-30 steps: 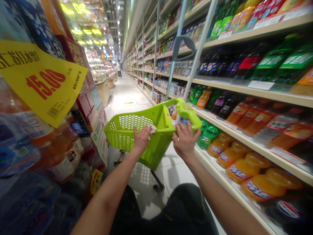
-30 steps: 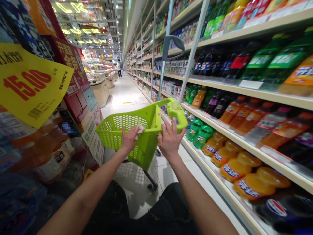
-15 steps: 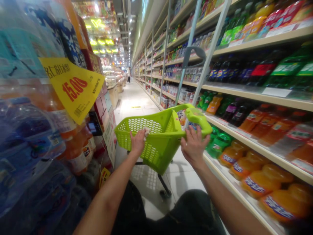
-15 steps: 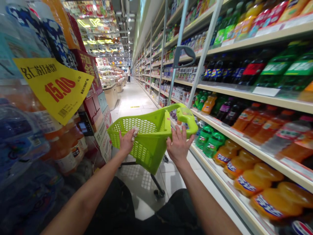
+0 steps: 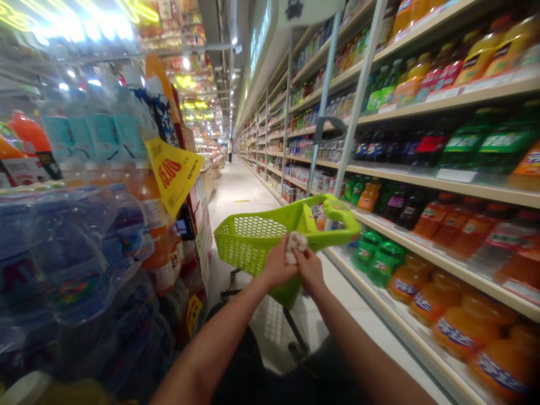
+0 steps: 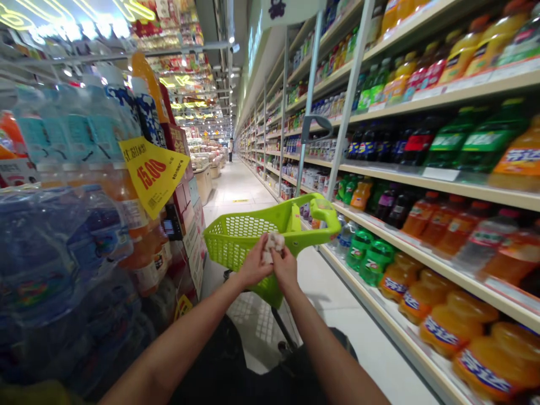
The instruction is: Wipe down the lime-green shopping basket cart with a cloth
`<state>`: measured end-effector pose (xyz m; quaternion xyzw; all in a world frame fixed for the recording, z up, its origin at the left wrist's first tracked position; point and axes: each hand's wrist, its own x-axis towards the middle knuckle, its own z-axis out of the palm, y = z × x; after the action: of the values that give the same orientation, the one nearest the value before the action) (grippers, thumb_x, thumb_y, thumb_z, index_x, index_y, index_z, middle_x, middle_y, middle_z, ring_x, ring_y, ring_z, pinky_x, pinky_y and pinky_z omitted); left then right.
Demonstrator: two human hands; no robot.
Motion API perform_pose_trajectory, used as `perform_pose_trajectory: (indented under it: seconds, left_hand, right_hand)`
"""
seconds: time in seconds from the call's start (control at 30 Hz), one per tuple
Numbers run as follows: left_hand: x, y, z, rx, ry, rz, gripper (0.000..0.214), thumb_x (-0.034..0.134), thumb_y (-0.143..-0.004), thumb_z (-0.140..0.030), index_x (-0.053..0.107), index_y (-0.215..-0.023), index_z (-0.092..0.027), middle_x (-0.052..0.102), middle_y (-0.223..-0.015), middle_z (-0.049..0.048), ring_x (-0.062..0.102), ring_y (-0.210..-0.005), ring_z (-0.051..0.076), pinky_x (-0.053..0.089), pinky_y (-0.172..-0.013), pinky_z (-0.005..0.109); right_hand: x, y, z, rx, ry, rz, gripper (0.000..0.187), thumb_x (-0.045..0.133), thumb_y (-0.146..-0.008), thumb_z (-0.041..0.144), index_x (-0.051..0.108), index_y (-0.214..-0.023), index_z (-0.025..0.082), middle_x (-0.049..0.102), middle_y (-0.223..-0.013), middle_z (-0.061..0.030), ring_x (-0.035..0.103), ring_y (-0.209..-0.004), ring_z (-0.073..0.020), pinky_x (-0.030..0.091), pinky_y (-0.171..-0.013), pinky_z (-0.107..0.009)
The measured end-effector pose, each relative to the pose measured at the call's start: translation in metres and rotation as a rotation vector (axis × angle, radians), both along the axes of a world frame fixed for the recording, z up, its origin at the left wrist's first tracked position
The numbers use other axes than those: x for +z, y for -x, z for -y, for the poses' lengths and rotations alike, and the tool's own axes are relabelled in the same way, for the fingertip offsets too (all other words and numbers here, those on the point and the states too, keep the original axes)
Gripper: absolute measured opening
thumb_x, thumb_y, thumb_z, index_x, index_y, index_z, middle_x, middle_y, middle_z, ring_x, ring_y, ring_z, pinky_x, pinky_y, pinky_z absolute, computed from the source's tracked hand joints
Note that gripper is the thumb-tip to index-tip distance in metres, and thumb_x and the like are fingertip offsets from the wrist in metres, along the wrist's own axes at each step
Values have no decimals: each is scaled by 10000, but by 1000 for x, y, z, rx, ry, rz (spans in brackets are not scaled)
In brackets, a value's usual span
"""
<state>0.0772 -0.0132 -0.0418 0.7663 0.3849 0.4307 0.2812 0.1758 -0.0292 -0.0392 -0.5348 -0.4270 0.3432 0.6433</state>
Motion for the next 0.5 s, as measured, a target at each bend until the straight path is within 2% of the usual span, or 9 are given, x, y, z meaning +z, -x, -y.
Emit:
perform_pose_trajectory:
  seconds: [0.1,0.17,0.33,0.43,0.5]
  left_hand:
    - [4,0,1,-100,303,405,544,536,-703,-182,463,-1241,-141,563,-1241,97,547,-1096,206,427,-935,328]
    - [3,-3,-2,-93,410,590,411,551,-725,-215,548,-1130,-144,640,-1105,76,598,-988,186,456,-871,296]
    - [-13,-15,-2,-91,588,775,391,756,-559,-272,624,-902,-137,686,-803,41,630,-745,159,474,-725,263]
    - [-21,-21,4,-130,696,856,382,775,-504,-264,617,-821,-122,657,-666,25,612,-618,145,468,-654,263]
    - [-21,-24,6,-89,697,874,345,753,-500,-202,609,-804,-126,641,-633,8,589,-563,127,459,-614,254]
  right_hand:
    - [3,2,1,-86,-7,-43,524,579,-621,407,610,-1042,96,696,-922,-117,640,-817,-246,511,-668,-316]
    - [3,5,-1,-113,1,-68,510,572,-641,426,617,-1036,106,700,-902,-111,645,-801,-244,510,-647,-312]
    - [-4,5,-4,-120,24,-32,464,525,-691,502,676,-908,120,708,-825,-104,640,-820,-253,493,-646,-302]
    - [-14,-3,-9,-114,48,53,438,510,-698,499,679,-829,117,698,-754,-102,634,-771,-248,485,-631,-304]
    - [-21,-11,-12,-133,13,118,413,536,-683,459,660,-870,112,688,-781,-102,625,-745,-231,486,-639,-306]
